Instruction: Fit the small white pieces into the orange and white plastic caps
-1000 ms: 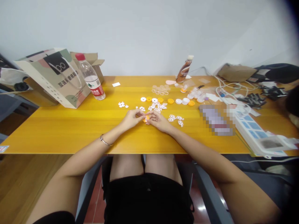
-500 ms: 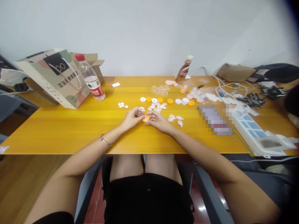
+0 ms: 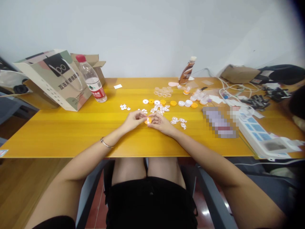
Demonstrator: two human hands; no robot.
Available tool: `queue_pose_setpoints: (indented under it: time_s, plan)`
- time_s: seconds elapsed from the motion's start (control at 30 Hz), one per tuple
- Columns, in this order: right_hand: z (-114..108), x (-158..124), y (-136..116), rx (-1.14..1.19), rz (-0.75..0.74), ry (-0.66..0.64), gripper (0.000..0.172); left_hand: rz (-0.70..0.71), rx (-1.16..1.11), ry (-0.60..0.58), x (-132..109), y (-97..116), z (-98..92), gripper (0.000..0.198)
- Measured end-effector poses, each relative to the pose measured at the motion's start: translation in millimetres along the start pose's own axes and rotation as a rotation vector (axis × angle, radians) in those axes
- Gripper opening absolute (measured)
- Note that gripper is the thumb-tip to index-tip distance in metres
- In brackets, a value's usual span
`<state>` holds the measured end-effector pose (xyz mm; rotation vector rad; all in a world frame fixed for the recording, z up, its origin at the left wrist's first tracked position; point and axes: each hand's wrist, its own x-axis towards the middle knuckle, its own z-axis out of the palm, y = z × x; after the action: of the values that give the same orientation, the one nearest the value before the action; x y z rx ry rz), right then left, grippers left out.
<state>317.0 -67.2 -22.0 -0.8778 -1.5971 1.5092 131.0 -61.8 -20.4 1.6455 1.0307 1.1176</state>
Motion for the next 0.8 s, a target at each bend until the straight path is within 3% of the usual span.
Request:
queue_pose_setpoints:
  time_s: [0.13,0.27,0.37,0.57,0.67,0.8]
  plan:
    - [-17,3,-9,-0.115,-0.088,0.218,0.038,-0.008,0.090,-0.008,-2,0,-3.8,0.017]
    - [-60,6,-22,-0.287,-0.172,0.514,0.030,0.005,0.259,-0.091,-6,5,-2.4,0.012]
    - [-91,1,-32,-0.614,-0.082,0.556,0.025,0.063,0.330,-0.116,-7,7,-0.1,0.009]
    - [-126,-24,-48,-0.991,0.248,0.328,0.041,0.114,0.401,-0.124,-6,8,0.3,0.007]
    - [-132,-32,-50,-1.006,0.334,0.225,0.053,0.114,0.417,-0.124,-7,10,0.5,0.008]
    - [-125,-31,-50,-0.981,0.384,0.102,0.045,0.113,0.428,-0.132,-7,10,1.1,0.008]
